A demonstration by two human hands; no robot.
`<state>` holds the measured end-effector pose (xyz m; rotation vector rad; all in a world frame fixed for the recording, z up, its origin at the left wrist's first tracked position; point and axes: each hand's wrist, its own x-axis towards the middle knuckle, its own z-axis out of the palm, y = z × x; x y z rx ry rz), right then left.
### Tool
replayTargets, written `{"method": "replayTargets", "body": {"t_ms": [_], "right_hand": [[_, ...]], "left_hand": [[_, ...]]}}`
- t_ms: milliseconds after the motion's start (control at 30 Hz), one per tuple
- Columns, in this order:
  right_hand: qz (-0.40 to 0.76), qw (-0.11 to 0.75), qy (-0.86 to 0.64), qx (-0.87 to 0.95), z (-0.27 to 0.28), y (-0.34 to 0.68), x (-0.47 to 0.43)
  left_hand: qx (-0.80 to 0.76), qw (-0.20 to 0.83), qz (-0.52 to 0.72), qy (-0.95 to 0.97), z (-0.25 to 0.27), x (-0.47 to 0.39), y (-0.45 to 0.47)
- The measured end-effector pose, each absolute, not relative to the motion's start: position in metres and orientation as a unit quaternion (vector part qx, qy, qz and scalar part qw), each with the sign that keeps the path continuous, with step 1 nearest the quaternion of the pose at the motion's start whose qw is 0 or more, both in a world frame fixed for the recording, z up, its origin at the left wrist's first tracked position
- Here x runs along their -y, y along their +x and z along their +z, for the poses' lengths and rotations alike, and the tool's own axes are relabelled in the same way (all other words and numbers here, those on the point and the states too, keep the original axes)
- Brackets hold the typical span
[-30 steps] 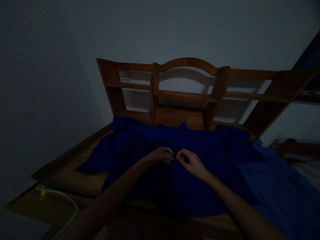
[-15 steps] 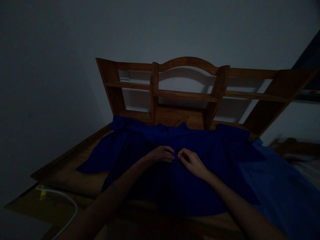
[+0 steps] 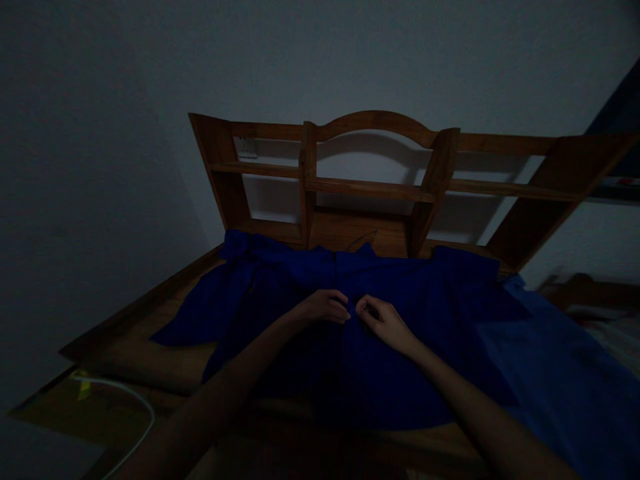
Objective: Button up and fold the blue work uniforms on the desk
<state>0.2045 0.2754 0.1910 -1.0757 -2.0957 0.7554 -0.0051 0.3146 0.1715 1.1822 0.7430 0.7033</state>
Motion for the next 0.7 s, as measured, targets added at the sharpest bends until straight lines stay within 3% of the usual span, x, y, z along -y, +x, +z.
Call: {"method": "replayTargets", "body": {"t_ms": [267,700], "right_hand": [[0.328,0.326,-0.409,0.786,0.1861,0.2042,-0.2775],[0.282,0.328,-0.405,0.806,0.1926,0.2026,-0.2731]], "left_hand": [[-0.383,0.657,0.302,0.575,0.1818,-0.3097,-0.0005],[-0.360,0.633,0.316,0.608,0.1758,-0.3146,-0.0009]]}}
